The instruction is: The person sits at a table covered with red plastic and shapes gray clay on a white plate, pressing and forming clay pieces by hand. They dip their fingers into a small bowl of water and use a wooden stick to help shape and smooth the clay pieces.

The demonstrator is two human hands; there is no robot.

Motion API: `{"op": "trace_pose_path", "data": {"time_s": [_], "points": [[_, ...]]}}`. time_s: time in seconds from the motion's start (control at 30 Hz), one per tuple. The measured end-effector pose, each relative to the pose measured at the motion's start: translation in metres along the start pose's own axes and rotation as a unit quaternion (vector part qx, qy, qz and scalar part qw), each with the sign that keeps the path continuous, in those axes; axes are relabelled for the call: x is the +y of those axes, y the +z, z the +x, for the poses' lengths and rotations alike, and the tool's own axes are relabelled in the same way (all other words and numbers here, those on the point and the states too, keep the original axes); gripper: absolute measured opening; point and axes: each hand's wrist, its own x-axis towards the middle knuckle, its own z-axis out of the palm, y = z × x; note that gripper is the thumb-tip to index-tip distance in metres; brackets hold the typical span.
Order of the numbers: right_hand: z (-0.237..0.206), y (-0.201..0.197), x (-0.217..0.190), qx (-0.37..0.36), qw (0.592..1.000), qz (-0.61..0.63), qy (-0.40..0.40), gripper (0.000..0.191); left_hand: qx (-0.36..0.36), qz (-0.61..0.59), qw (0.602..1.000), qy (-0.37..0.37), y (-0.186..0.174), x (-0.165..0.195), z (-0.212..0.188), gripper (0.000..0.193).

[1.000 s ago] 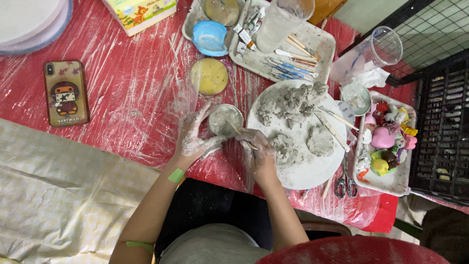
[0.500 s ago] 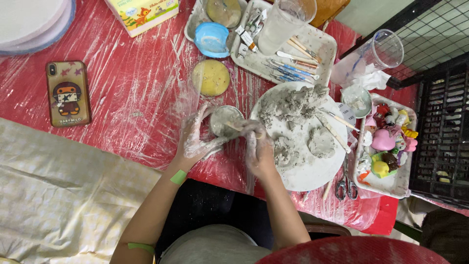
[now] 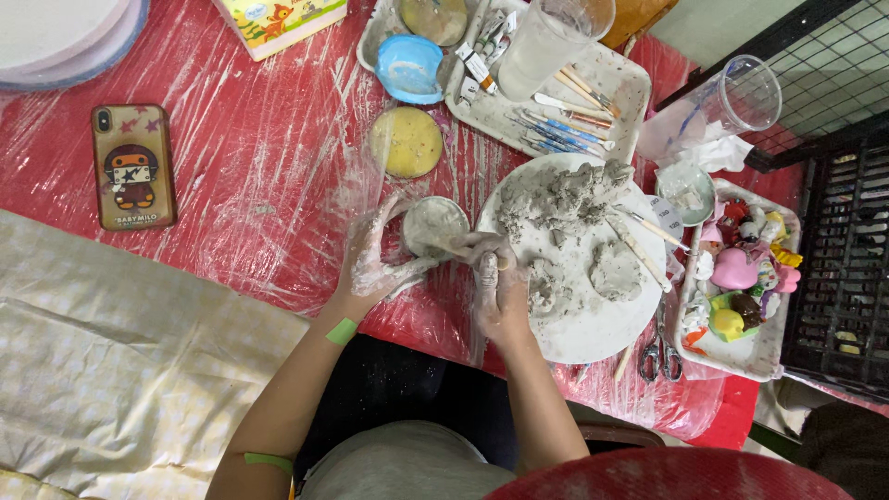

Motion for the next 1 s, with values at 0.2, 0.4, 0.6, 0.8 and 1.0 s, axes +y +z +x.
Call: {"op": "trace_pose_path", "data": {"time_s": [0.2,0.4,0.6,0.8,1.0], "points": [[0.004,-0.014,0.011,0.053,0.999,-0.006,-0.012,0.030,0.006,0.012,1.000,0.003,-0.001,-0.001,-0.002,0.109],[0.009,-0.012,0.006,0.081,0.989,-0.125,-0.026,0.015,0.007,0.036,0.999,0.034,0.001,-0.002,-0.003,0.109],[0.006,-0.006,0.009,0.112,0.984,-0.126,0.063,0.027,0.002,0.042,0.999,0.021,0.002,-0.002,-0.002,0.106],[0.014,-0.003,0.012,0.135,0.979,0.086,0.129,0.031,0.011,0.038,0.999,0.023,0.002,-0.001,-0.003,0.102],[0.030,-0.010,0.004,0.152,0.958,0.073,0.232,0.023,0.003,0.006,1.000,-0.020,0.003,0.003,-0.004,0.101]]}}
